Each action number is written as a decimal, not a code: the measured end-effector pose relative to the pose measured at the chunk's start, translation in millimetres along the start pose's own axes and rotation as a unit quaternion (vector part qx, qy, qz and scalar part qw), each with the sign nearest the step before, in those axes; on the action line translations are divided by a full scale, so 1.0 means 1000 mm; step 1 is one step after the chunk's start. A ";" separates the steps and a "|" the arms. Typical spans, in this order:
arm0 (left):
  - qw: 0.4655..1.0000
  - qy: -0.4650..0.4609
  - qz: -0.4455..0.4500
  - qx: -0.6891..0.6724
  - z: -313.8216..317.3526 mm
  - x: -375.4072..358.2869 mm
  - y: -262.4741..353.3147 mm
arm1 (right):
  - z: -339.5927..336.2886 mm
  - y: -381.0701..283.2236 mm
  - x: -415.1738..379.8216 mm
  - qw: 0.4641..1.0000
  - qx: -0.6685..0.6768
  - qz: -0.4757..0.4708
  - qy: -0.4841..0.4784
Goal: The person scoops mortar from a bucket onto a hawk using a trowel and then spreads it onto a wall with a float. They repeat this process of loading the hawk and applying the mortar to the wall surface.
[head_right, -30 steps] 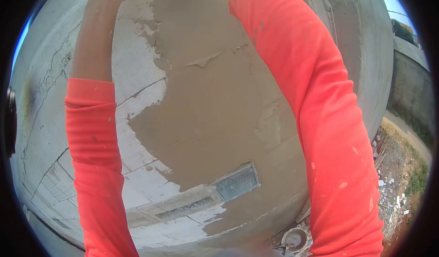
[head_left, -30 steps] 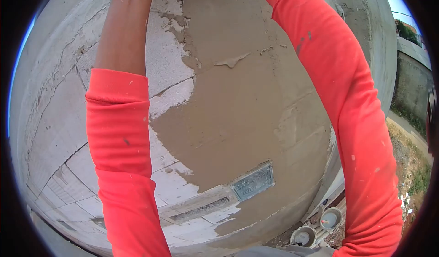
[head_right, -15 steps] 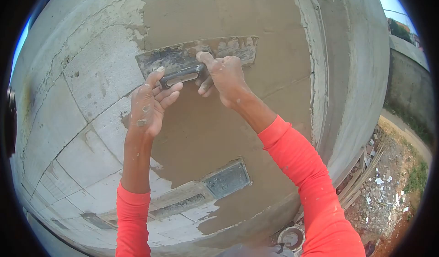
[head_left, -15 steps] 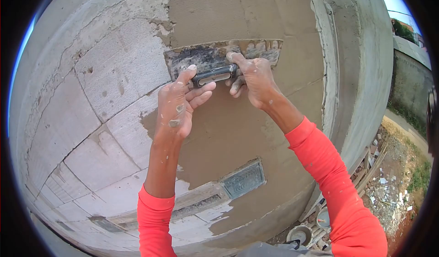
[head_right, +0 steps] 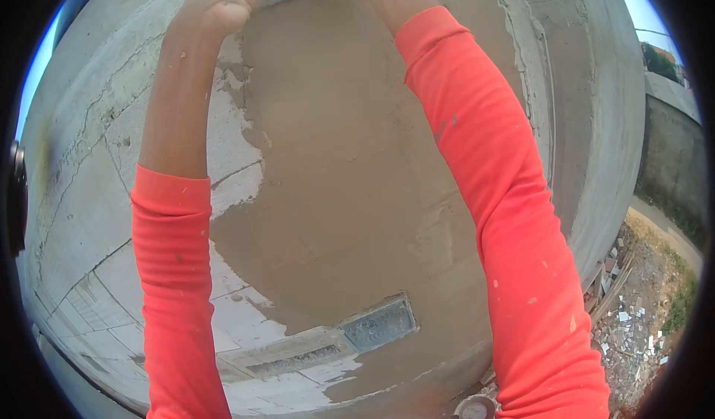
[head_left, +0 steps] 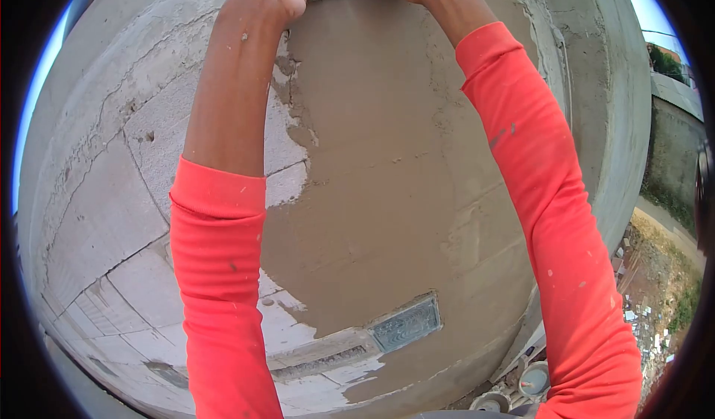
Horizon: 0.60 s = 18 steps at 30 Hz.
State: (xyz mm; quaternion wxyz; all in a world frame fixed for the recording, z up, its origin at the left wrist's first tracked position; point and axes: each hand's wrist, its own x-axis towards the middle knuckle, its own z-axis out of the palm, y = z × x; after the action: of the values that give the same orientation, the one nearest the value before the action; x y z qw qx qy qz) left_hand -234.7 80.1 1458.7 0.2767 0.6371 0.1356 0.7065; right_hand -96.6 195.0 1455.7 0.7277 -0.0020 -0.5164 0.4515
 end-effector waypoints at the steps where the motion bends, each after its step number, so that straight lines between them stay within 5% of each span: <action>1: 1.000 -0.005 0.004 -0.002 0.003 0.008 0.003 | 0.002 -0.002 0.005 1.000 0.000 -0.001 -0.002; 12: 0.999 -0.009 0.033 0.019 0.003 0.007 0.010 | -0.005 -0.016 -0.009 0.998 -0.012 0.003 -0.059; 18: 0.996 0.076 -0.017 0.050 -0.009 -0.152 -0.047 | -0.061 0.013 -0.150 0.997 0.009 0.055 -0.046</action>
State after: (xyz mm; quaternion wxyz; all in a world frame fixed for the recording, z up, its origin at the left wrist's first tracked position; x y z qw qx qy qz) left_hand -227.9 33.9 1306.8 0.2453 0.5923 0.2020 0.7404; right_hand -68.3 132.1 1308.2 0.6773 -0.0033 -0.5443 0.4949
